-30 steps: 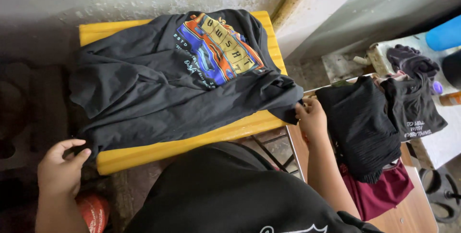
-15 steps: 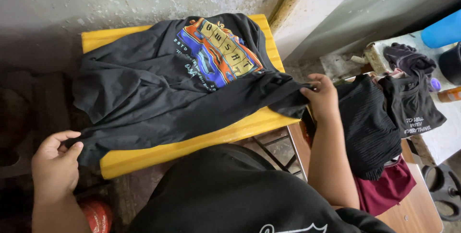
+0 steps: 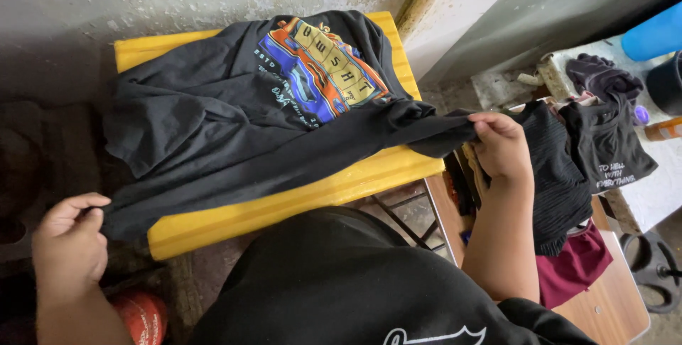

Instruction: The person takes clothes from a blue laundry basket and folds them one by one on a yellow plastic stool. They fold a pink t-shirt, a white t-shirt, and two black t-shirts, placing each folded item onto a nearby table.

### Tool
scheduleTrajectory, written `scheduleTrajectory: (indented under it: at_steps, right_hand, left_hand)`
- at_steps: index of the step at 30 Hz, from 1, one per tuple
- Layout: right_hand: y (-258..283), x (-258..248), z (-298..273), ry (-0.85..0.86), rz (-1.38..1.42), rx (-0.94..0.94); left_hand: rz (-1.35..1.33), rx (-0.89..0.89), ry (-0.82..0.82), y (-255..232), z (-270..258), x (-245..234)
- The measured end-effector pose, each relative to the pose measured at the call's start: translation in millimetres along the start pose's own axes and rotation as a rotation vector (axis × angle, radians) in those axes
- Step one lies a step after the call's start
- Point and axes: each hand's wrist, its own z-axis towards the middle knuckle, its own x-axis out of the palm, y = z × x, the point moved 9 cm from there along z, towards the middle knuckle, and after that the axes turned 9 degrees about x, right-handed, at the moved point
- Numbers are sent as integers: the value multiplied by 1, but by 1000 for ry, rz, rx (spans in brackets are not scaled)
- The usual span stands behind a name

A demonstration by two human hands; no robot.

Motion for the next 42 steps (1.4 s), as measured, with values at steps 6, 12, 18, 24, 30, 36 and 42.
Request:
scheduleTrajectory:
  at_steps: [6,12,18,24,30,36,42]
  right_hand:
    - [15,15,-21,252,473,-20]
    - [-15,6,-22,165,139,186]
    - [51,7,-45,112,56,-138]
    - [73,75,-42,-126,-866,-468]
    - [-24,181,-14,386,-761,-288]
    - [-30,194,111,123,-1084,-621]
    - [105,92,330,-394,-928,-635]
  left_hand:
    - [-273,304,110,8,23,-3]
    - [-189,159,35,-16,8,-2]
    - [365,609,247,-102,-31,23]
    - [951,571,458,-75,-21,85]
    - [1056,287,472,-66,2,116]
    - [1056,633,278,-87,100,168]
    - [858,1029,-199,-269,223,179]
